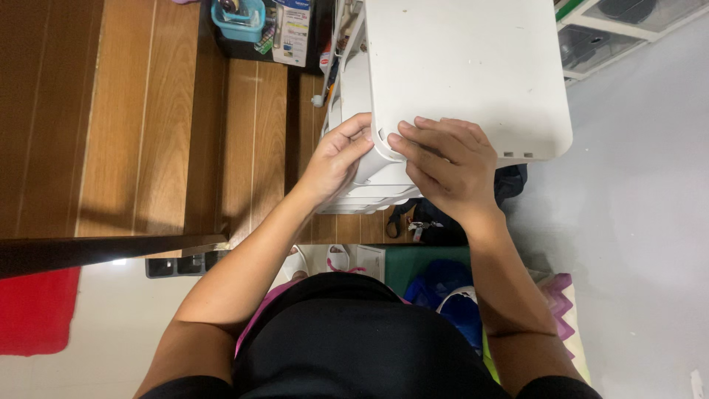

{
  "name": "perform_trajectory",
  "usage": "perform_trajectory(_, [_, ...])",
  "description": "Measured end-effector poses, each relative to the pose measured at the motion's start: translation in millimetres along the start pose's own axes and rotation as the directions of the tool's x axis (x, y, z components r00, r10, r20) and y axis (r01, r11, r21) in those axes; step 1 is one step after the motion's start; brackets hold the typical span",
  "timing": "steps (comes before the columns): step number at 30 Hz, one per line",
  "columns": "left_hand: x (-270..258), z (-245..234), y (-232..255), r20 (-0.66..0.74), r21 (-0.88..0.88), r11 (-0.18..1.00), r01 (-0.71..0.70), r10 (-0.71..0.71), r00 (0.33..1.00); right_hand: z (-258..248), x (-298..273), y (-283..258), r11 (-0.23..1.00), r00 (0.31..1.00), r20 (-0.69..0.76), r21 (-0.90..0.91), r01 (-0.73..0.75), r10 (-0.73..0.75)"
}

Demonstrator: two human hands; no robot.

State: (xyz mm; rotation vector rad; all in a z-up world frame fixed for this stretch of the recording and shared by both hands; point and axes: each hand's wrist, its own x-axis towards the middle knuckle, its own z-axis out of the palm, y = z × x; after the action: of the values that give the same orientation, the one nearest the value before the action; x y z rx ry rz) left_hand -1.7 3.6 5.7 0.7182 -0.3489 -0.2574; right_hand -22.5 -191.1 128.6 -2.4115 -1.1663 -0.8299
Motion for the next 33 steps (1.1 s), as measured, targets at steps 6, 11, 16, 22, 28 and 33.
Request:
perform_trajectory(6, [-3, -3, 2, -0.035, -0.033, 0.999, 0.038, -0.039, 0.999, 0, 0, -4, 1.0, 1.0, 0.0, -0.013, -0.017, 0.017])
perform_trajectory(11, [-4, -6, 2, -0.025, -0.095, 0.995, 0.02, -0.022, 0.999, 0, 0, -5, 0.999, 1.0, 0.02, -0.033, -0.021, 0.021])
perform_trajectory(16, [-4, -8, -1, -0.065, -0.113, 0.993, 0.027, -0.035, 0.997, 0, -1, -5, 0.999, 1.0, 0.003, -0.045, -0.011, 0.011])
perform_trajectory(22, [-5, -12, -1, -0.049, -0.089, 0.996, 0.022, -0.026, 0.998, 3, -2, -6, 0.996, 0.999, -0.036, -0.08, 0.027, -0.03])
perform_trajectory(28, [-8, -14, 8, 0.086, 0.073, 0.997, 0.002, -0.008, 0.996, 5, -5, -6, 0.994, 0.999, -0.001, -0.099, 0.034, -0.034])
perform_trajectory(33, [-7, -12, 8, 0.109, 0.064, 0.997, -0.032, 0.025, 0.994, 4, -5, -5, 0.993, 0.998, 0.01, -0.101, 0.067, -0.066])
